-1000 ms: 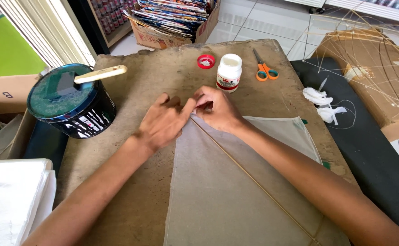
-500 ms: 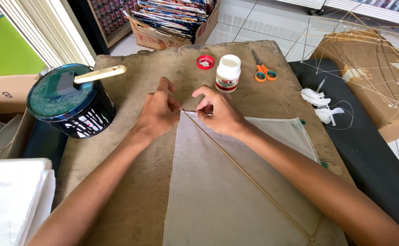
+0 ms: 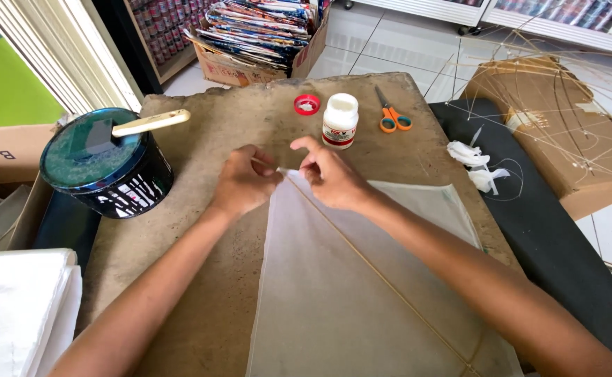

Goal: Assembling a kite by applying glue to the paper edges and folding them over the bamboo frame.

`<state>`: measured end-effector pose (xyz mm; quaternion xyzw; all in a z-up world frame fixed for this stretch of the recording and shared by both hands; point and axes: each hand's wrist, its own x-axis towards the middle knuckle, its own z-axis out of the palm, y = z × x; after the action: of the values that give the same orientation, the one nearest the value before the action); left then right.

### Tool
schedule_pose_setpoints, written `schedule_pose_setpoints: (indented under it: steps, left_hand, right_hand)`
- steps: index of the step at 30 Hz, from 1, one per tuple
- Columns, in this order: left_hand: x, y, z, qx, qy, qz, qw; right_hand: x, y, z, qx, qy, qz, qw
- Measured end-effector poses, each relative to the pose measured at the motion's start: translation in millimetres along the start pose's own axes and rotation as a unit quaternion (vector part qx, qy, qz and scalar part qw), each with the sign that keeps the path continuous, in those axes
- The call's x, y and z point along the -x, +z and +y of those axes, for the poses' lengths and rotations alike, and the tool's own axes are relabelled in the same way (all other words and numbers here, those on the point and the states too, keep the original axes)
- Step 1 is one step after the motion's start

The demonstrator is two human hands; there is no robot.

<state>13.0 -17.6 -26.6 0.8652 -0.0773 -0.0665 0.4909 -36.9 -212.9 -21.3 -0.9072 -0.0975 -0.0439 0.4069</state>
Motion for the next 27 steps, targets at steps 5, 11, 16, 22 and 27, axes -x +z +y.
schedule_pose_setpoints:
  steps: [5,11,16,22,27]
  left_hand:
    - [23,-1,25,0.167,-0.020,-0.046,0.985]
    - [11,5,37,0.206,-0.030,-0.051,0.977]
    - [3,6,50,0.211,-0.025,-0.060,0.975]
    - [-15,14,58,0.196,0.005,-0.060,0.979]
    - [-20,18,77,0.185,0.048,-0.098,0.977]
  right_hand:
    - [-2,-23,-7,0.002,-0.009,0.010,1.000]
    - [-6,-58,-13,-0.083,0.052,-0.064,0.993]
    - [0,-73,-18,-0.079,0.085,-0.073,0.991]
    - [10,-81,-12,-0.142,0.119,-0.041,0.982]
    - [21,-93,-14,-0.172,0.139,-0.031,0.975]
